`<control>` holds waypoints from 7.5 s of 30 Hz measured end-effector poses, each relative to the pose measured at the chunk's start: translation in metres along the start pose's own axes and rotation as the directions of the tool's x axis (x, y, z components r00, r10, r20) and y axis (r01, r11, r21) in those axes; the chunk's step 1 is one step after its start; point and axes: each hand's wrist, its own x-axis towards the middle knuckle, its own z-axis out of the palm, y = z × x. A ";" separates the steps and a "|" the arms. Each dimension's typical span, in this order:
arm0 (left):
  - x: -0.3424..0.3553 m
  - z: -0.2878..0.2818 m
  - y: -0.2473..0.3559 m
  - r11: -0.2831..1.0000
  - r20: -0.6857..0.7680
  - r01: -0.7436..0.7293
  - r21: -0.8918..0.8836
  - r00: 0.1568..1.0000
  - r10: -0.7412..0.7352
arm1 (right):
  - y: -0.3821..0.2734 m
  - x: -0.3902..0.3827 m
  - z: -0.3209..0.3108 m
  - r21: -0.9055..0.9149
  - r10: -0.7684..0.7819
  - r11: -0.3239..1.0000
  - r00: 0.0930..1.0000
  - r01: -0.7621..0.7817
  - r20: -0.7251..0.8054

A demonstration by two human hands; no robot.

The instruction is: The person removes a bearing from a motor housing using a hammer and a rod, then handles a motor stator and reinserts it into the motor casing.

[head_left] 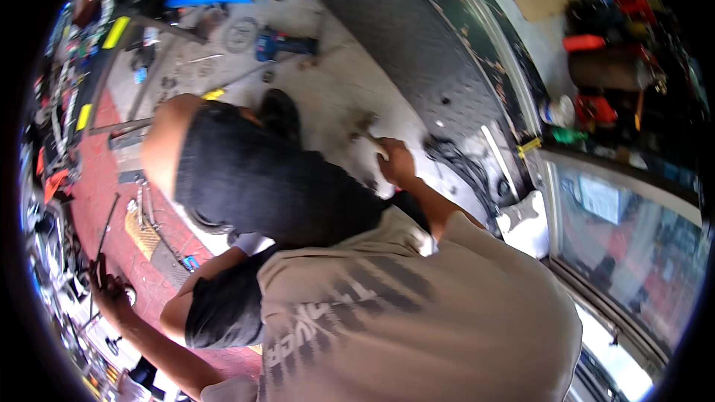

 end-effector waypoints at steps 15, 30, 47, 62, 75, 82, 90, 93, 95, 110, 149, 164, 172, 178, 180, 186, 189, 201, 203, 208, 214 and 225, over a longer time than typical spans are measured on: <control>-0.066 0.070 0.051 0.999 -0.063 -0.034 0.017 0.997 0.035 | 0.198 -0.104 -0.036 -0.358 0.251 0.929 0.874 -0.096 0.416; -0.079 0.080 -0.002 0.992 -0.014 0.032 -0.124 0.999 -0.034 | -0.365 0.239 -0.242 0.710 -0.336 0.503 0.869 0.492 -0.364; 0.008 0.130 0.025 0.996 0.649 -0.064 0.068 0.760 0.005 | -0.606 0.142 -0.022 0.428 -0.653 0.672 0.211 0.605 0.727; 0.171 0.194 0.021 0.658 0.925 -0.714 0.241 0.375 0.068 | -0.607 0.167 -0.131 0.301 -0.512 0.785 0.840 0.542 -0.177; 0.323 0.348 -0.092 0.801 0.908 -0.429 0.417 0.168 -0.383 | -0.385 0.031 -0.034 0.441 0.411 0.878 0.762 -0.184 -0.500; 0.401 0.413 -0.144 0.697 0.923 -0.711 0.094 -0.200 -0.328 | -0.288 -0.092 0.121 0.218 0.752 0.607 0.641 -0.764 0.151; 0.315 0.371 -0.119 0.651 0.962 -0.757 -0.063 -0.220 -0.162 | -0.257 -0.076 0.173 0.240 0.796 0.536 0.579 -0.809 0.175; 0.342 0.371 -0.093 0.499 0.926 -0.816 0.292 0.110 -0.362 | -0.251 -0.061 0.183 0.272 0.789 0.577 0.611 -0.770 0.057; 0.293 0.353 -0.094 0.672 0.969 -0.739 0.034 -0.141 -0.204 | -0.237 -0.069 0.185 0.274 0.778 0.527 0.587 -0.804 0.226; 0.292 0.341 -0.077 0.484 0.964 -0.866 0.124 -0.010 -0.265 | -0.241 -0.059 0.175 0.226 0.817 0.386 0.445 -0.895 0.368; 0.056 0.232 0.016 0.581 0.902 -0.710 0.397 0.418 -0.105 | -0.019 -0.264 0.128 0.998 0.961 0.058 -0.269 -0.023 -0.062; 0.059 0.153 0.012 0.689 0.840 -0.614 0.385 0.543 0.015 | -0.073 0.049 0.144 0.944 0.777 0.101 0.617 -0.314 0.122; 0.039 0.149 0.021 0.787 0.770 -0.472 0.397 0.639 -0.006 | -0.097 0.091 0.120 0.781 0.731 0.308 0.661 -0.543 0.171; 0.018 0.160 0.030 0.859 0.734 -0.416 0.299 0.675 0.072 | -0.220 0.114 -0.013 0.563 0.317 0.770 0.946 -0.301 0.071; 0.005 0.199 0.031 0.946 0.782 -0.307 0.104 0.613 0.113 | -0.293 0.110 -0.100 0.733 0.221 0.673 0.973 -0.101 -0.069; -0.041 0.241 0.052 0.985 0.913 -0.174 0.013 0.403 0.059 | -0.512 0.020 -0.185 0.296 -0.459 0.846 0.888 0.444 -0.021; -0.037 0.242 0.035 0.992 0.895 -0.072 -0.106 0.428 0.127 | -0.572 0.005 -0.149 0.388 -0.316 0.908 0.868 0.159 0.384; -0.021 0.276 -0.018 0.824 0.858 -0.322 0.466 0.391 -0.332 | -0.502 0.005 -0.158 0.175 -0.284 0.932 0.940 0.317 -0.189; -0.016 0.302 -0.045 0.707 0.785 -0.362 0.607 0.410 -0.465 | -0.494 -0.003 -0.166 0.122 -0.310 0.925 0.902 0.359 -0.299; -0.065 0.414 -0.157 0.748 0.889 -0.483 0.456 0.217 -0.402 | -0.463 0.004 -0.205 0.158 -0.057 0.982 0.954 0.108 -0.296; -0.097 0.502 -0.306 0.307 0.959 -0.914 0.267 0.284 0.013 | -0.422 0.008 -0.222 0.188 0.091 0.980 0.984 -0.061 -0.154; -0.095 0.508 -0.367 0.390 0.914 -0.844 0.369 0.406 0.014 | -0.350 0.027 -0.225 0.310 0.148 0.934 0.982 -0.179 0.120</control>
